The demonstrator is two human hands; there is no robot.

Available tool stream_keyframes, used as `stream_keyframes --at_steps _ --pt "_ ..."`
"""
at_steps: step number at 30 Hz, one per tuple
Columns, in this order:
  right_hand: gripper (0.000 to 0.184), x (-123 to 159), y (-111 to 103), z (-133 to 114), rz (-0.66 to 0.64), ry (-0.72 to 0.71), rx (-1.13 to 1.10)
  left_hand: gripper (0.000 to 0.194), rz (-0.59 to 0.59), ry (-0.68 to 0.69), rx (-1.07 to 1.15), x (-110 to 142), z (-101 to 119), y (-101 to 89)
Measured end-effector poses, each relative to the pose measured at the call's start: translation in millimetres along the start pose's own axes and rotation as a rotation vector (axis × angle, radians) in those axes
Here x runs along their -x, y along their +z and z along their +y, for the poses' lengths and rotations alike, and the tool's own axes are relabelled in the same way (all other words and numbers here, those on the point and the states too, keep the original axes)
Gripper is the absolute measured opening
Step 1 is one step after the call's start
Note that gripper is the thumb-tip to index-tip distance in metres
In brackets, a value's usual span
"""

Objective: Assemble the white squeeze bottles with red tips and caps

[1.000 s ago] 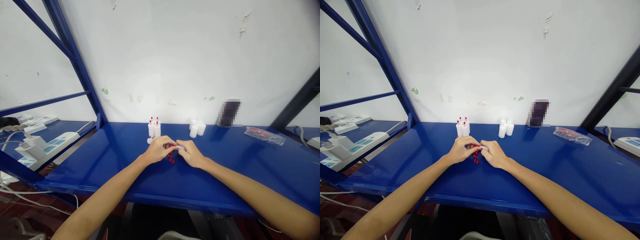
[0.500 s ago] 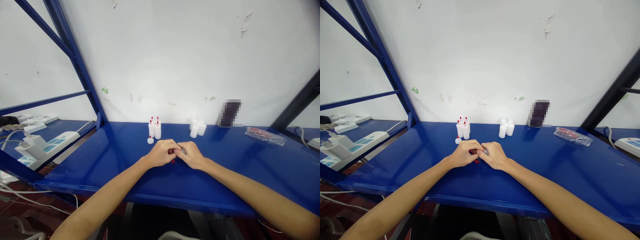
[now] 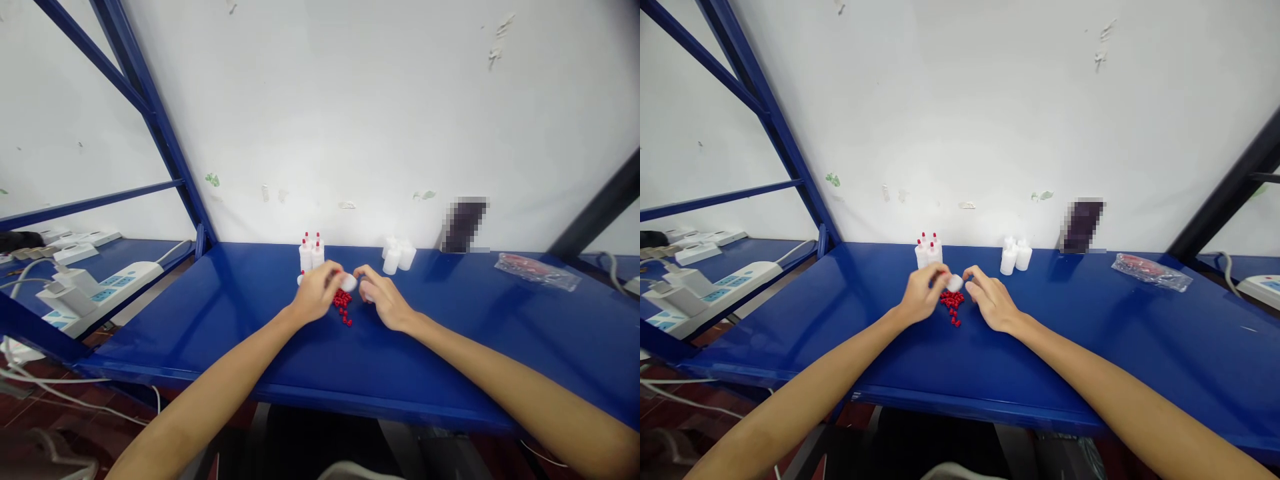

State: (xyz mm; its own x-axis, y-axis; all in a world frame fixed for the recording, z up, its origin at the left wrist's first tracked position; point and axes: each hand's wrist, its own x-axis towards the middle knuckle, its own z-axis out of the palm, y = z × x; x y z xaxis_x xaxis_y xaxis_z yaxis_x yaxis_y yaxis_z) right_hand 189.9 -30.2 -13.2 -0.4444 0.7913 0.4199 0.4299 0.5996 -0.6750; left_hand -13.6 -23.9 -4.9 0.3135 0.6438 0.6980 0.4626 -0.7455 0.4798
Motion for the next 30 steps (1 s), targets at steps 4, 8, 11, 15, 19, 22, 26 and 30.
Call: stream_keyframes --at_steps 4,8,11,15,19,22,26,30 --pt "0.019 -5 -7 10 -0.010 0.042 -0.039 0.029 0.247 -0.100 -0.185 -8 -31 -32.7" --pt "0.021 -9 -10 18 -0.054 0.077 0.034 0.030 0.116 -0.096 -0.333 -9 -64 -59.7" --pt "0.026 -10 -8 21 -0.046 0.064 0.088 0.030 0.009 -0.093 -0.362 -7 -74 -63.6" --pt "0.031 -9 -6 21 -0.036 0.028 0.159 0.034 -0.099 -0.088 -0.393 -4 -74 -58.5" --pt "0.031 -8 -7 19 0.014 0.045 0.099 0.032 -0.111 -0.092 -0.411 -4 -70 -60.2" --pt "0.031 -9 -8 22 0.057 0.122 -0.037 0.026 0.039 -0.060 -0.406 -6 -60 -64.1" --pt "0.024 -15 -9 31 0.160 0.269 -0.378 0.016 -0.152 0.006 -0.356 -10 -37 -58.3" --pt "0.016 -18 -9 32 0.229 0.340 -0.660 0.012 -0.485 0.023 -0.356 -10 -16 -42.5"
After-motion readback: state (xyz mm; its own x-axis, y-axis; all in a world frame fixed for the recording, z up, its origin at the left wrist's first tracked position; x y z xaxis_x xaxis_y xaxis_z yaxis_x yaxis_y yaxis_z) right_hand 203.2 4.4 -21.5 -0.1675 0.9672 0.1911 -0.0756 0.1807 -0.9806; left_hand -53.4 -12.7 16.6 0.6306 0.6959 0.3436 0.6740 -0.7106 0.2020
